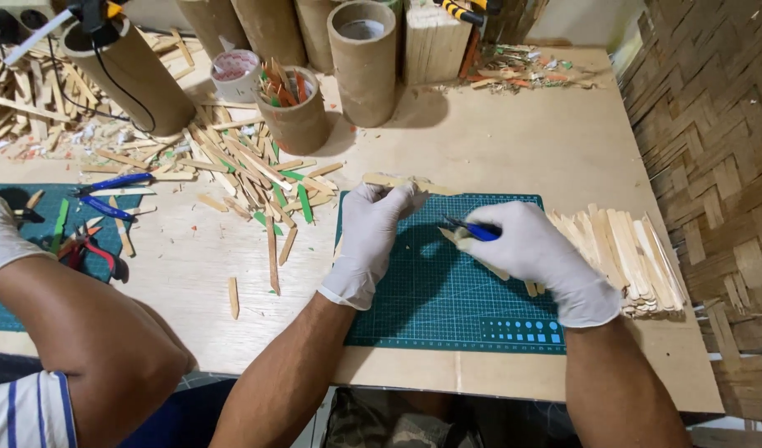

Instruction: Trimming and shaping the ends of popsicle sticks using a hand cutter on a green cutting mat.

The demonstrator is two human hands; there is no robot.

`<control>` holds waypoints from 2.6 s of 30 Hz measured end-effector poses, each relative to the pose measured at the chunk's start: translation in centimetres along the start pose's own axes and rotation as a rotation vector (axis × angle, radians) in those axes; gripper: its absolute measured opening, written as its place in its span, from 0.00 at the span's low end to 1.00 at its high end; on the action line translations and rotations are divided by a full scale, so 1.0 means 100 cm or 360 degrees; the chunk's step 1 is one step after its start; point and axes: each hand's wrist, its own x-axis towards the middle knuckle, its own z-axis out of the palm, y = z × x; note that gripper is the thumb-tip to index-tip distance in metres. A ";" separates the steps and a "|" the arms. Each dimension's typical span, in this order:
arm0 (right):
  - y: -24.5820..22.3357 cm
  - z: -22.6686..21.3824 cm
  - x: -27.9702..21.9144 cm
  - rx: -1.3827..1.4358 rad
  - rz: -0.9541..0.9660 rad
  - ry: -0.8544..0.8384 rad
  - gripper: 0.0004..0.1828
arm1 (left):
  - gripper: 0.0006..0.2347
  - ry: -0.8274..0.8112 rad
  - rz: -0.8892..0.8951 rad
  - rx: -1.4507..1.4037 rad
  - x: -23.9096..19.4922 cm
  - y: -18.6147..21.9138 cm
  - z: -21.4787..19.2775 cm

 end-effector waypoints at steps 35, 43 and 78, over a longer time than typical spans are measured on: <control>0.009 0.048 0.019 0.1287 -0.0045 0.0555 0.07 | 0.07 -0.0103 0.0049 0.0062 -0.020 -0.022 0.023; 0.005 0.050 0.020 0.1441 0.0051 0.0532 0.08 | 0.09 -0.0008 0.0133 0.0187 -0.014 -0.016 0.022; 0.030 0.015 0.020 0.1876 -0.0296 0.0467 0.03 | 0.08 -0.0381 0.0371 0.0785 -0.026 -0.038 0.022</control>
